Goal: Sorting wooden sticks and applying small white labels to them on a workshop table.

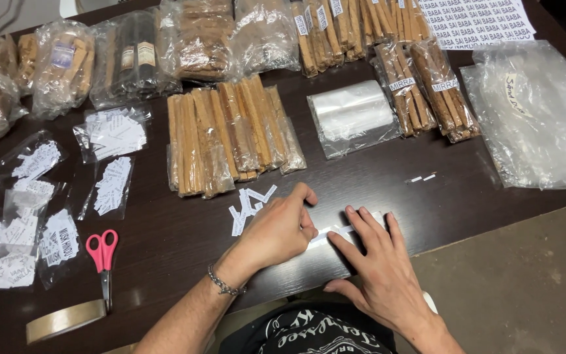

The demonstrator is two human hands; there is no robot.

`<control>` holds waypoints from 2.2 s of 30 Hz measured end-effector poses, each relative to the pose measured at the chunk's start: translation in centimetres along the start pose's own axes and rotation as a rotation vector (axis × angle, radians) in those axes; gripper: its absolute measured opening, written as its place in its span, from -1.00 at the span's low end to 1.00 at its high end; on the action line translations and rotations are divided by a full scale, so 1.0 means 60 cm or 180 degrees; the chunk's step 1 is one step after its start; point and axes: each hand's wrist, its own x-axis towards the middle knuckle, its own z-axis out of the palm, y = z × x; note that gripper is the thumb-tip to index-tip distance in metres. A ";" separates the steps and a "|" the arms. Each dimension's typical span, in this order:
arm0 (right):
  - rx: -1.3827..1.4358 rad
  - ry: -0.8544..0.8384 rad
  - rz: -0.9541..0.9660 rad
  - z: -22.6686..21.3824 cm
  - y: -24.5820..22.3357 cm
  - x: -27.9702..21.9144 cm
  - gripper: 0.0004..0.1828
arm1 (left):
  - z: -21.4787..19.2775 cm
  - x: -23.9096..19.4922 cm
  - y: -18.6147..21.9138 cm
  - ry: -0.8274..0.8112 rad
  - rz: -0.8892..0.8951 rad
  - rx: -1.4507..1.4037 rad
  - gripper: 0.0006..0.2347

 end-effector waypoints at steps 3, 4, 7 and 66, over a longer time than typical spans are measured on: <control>-0.0072 -0.0042 -0.0008 -0.003 -0.002 0.003 -0.13 | -0.002 0.000 0.006 -0.0026 0.0004 0.0159 -0.67; -0.0109 -0.0058 -0.0021 -0.004 -0.003 0.004 -0.13 | -0.003 -0.001 0.009 -0.0047 -0.0018 0.0206 -0.65; -0.0208 -0.0089 -0.0046 -0.003 -0.003 0.006 -0.10 | -0.004 -0.002 0.014 -0.0066 -0.0017 0.0280 -0.62; 0.2129 0.0049 0.0953 -0.036 0.002 0.016 -0.30 | -0.019 0.040 -0.059 0.1780 0.1199 0.2439 -0.67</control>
